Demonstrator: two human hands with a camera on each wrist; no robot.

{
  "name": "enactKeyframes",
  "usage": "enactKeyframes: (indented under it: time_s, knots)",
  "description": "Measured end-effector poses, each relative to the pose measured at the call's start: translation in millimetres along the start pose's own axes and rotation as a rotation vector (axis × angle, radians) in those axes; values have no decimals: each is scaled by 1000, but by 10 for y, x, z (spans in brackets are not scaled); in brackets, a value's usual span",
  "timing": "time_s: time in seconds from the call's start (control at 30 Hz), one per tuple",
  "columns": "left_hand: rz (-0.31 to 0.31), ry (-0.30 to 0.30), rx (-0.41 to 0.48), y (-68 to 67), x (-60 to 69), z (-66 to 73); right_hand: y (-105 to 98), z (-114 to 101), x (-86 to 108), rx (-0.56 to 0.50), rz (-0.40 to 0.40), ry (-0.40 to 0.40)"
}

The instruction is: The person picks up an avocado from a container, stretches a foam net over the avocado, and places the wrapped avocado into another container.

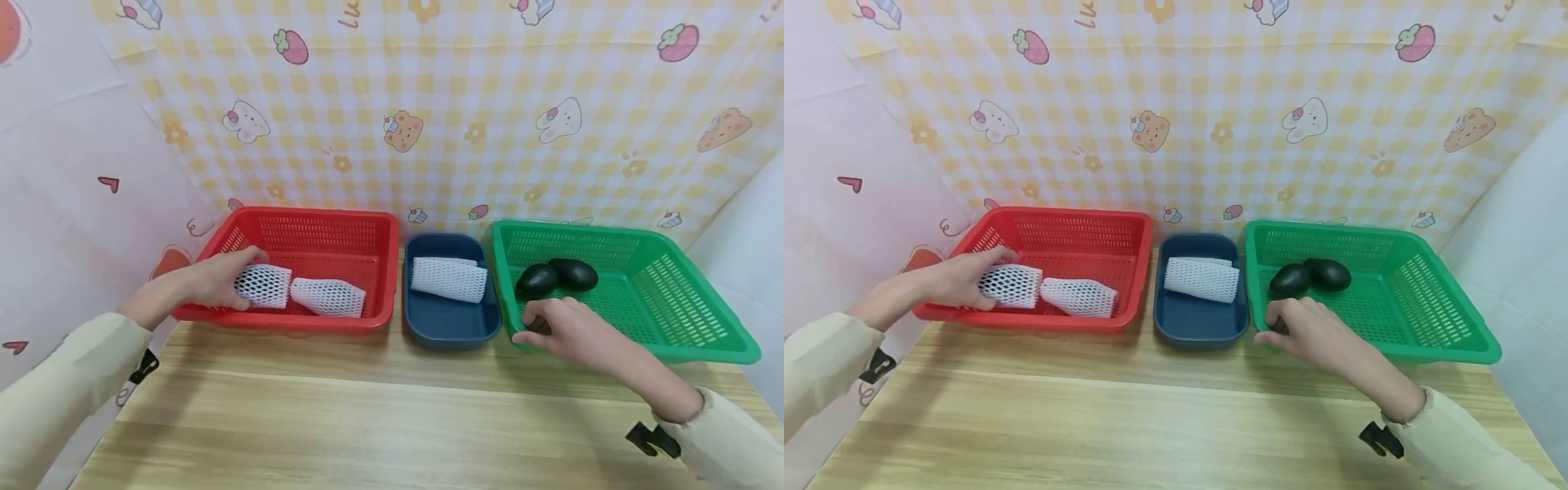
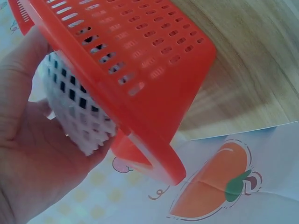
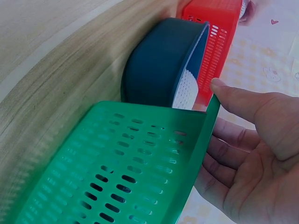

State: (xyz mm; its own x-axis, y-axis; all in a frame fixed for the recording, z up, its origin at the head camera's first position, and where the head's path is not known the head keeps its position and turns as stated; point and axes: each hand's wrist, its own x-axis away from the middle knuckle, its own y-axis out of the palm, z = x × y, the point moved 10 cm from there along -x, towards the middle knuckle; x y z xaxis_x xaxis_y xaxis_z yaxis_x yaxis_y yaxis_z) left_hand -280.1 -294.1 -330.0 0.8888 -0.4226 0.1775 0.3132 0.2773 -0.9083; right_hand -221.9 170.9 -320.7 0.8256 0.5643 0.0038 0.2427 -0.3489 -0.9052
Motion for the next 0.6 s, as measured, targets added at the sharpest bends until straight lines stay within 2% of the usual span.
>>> enactKeyframes:
  time_s: [0.23, 0.4, 0.6]
  knots:
    - [-21, 39, -65, 52, 4, 72, 7, 1, 8, -5, -5, 0]
    - [-26, 64, -64, 43, -6, 130, 6, 4, 14, -5, -4, -5]
    - [-56, 82, -70, 77, -22, 135, 13, 7, 12, -11, -4, -8]
